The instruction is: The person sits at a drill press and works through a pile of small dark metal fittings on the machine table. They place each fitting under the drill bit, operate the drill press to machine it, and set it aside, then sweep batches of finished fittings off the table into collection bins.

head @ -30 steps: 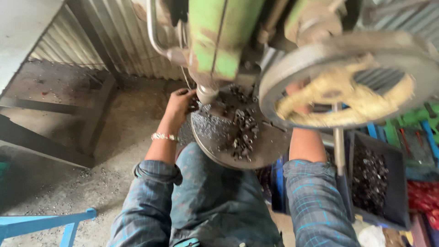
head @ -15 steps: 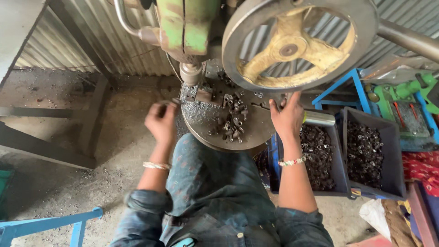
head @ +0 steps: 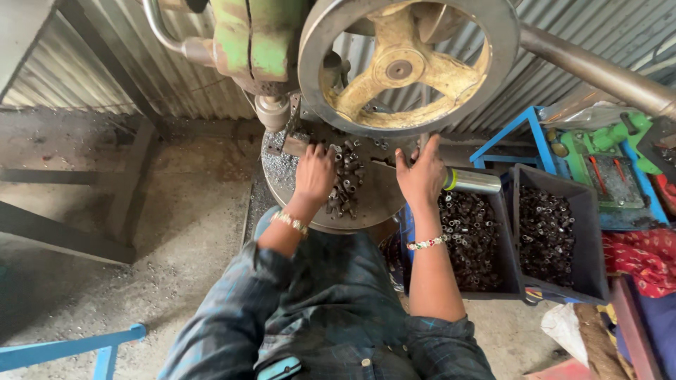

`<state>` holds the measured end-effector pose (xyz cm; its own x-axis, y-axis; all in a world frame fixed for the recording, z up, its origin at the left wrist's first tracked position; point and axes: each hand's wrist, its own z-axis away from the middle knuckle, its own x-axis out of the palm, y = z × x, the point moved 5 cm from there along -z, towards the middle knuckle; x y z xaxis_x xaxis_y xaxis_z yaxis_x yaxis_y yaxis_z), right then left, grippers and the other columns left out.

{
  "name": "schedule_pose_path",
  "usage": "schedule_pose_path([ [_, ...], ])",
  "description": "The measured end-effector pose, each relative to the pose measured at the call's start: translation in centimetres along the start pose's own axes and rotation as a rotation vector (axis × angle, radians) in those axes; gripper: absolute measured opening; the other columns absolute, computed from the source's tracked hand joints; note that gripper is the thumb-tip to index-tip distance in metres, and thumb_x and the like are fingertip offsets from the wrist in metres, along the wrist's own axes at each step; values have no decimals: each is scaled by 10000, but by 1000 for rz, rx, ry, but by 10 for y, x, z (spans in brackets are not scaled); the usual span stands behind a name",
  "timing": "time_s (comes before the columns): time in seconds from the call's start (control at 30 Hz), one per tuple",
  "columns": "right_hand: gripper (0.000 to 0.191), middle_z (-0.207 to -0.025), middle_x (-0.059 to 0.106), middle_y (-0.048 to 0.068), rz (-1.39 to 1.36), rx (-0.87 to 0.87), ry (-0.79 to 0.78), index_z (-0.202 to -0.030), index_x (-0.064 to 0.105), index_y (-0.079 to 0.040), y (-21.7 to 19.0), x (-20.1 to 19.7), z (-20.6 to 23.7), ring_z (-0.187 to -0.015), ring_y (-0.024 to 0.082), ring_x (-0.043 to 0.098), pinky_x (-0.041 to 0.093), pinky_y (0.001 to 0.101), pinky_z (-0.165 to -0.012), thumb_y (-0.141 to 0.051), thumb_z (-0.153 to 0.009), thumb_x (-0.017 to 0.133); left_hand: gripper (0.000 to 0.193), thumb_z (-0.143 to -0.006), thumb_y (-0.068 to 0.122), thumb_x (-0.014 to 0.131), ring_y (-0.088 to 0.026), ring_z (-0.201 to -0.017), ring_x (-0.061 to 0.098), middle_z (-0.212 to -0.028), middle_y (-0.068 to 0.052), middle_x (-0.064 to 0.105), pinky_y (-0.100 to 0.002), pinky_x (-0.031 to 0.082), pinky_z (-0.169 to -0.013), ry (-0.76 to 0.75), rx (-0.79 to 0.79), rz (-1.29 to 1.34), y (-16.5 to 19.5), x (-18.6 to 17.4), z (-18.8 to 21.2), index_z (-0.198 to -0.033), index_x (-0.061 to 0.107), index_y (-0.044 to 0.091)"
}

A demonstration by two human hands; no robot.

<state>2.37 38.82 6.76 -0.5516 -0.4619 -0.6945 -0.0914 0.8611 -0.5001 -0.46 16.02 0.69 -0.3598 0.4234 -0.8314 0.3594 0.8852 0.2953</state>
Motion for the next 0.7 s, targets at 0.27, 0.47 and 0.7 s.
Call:
schedule_pose_path([
  [0.27, 645, -809, 642, 96, -9, 30, -50, -1286, 443, 63, 3, 1, -2, -719, 348, 677, 515, 472, -665, -259, -878, 824, 198, -974, 133, 520, -340, -1074, 611, -1106, -176, 635, -439, 537, -875, -212, -181, -136, -4, 52, -33, -1080, 646, 24],
  [0.47, 687, -809, 648, 109, 3, 4, 8, -1292, 421, 68, 1, 2, -2, -707, 369, 676, 516, 480, -639, -258, -850, 832, 307, -904, 121, 587, -404, -1047, 607, -1108, -248, 628, -490, 522, -891, 65, -168, 100, 3, 15, -20, -1151, 588, -60],
  [0.7, 594, -826, 648, 108, 5, 56, -20, -1216, 439, -1, -4, 0, -2, -720, 378, 676, 515, 490, -647, -247, -856, 842, 261, -963, 47, 659, -197, -941, 711, -1055, -107, 736, -337, 580, -860, 424, -669, 1207, -44, -27, 72, -1212, 631, -26],
])
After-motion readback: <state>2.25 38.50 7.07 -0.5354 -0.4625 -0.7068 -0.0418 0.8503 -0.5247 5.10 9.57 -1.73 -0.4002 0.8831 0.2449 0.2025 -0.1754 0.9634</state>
